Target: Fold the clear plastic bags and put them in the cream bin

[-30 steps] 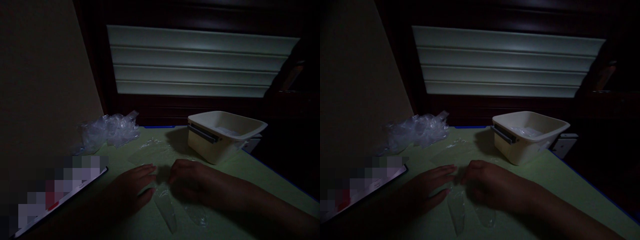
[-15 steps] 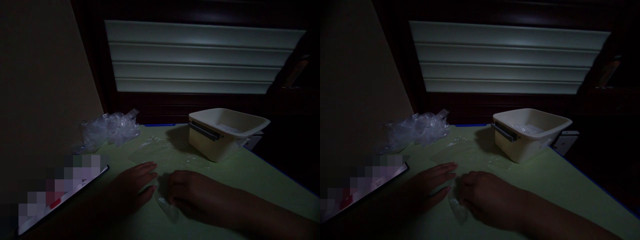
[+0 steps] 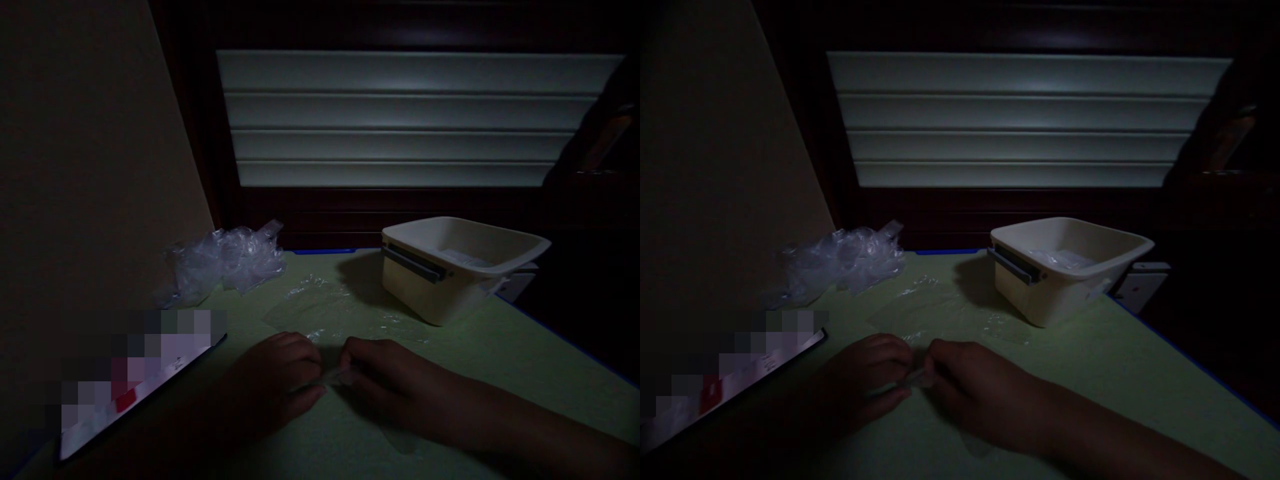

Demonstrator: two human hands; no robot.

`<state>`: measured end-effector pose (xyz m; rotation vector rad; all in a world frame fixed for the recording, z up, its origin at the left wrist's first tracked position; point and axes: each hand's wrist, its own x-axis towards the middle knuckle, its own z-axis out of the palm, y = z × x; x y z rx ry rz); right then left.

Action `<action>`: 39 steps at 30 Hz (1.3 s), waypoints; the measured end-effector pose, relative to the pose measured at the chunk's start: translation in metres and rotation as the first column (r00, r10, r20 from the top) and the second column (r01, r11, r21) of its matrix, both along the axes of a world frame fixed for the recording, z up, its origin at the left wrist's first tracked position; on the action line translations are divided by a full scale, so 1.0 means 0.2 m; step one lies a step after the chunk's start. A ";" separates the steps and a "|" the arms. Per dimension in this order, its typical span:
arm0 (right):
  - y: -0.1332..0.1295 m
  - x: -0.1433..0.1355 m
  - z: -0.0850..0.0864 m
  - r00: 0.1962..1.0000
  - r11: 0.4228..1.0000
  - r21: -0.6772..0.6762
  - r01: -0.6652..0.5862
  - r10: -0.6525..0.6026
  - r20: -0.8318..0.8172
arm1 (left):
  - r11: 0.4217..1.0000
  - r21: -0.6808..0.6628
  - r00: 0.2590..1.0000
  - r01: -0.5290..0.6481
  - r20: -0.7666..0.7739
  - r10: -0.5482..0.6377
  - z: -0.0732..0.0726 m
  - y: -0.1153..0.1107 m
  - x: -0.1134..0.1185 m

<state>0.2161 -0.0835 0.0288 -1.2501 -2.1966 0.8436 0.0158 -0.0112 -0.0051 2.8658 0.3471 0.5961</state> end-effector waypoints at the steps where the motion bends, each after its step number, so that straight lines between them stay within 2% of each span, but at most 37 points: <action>1: 0.00 0.00 0.00 1.000 1.000 -0.002 -0.005 0.005 -0.007 | 1.000 0.007 1.000 0.003 -0.002 -0.003 0.00 0.00 0.00; 14: 0.01 -0.02 0.00 0.997 0.998 0.063 0.007 -0.012 0.080 | 1.000 0.026 0.998 0.004 0.065 -0.005 0.03 -0.02 0.01; 23: 0.01 -0.01 -0.04 0.998 0.997 -0.036 0.066 -0.066 -0.009 | 0.999 -0.042 0.990 -0.033 0.134 0.038 0.00 -0.01 0.01; 31: 0.05 0.00 -0.09 0.973 0.981 -0.075 0.176 -0.185 -0.135 | 0.987 -0.153 0.982 -0.049 0.173 0.075 -0.01 0.00 0.02; 39: 0.08 -0.01 -0.13 0.956 0.969 -0.027 0.245 -0.246 -0.162 | 0.989 -0.109 0.982 -0.095 0.150 0.111 -0.02 0.01 0.03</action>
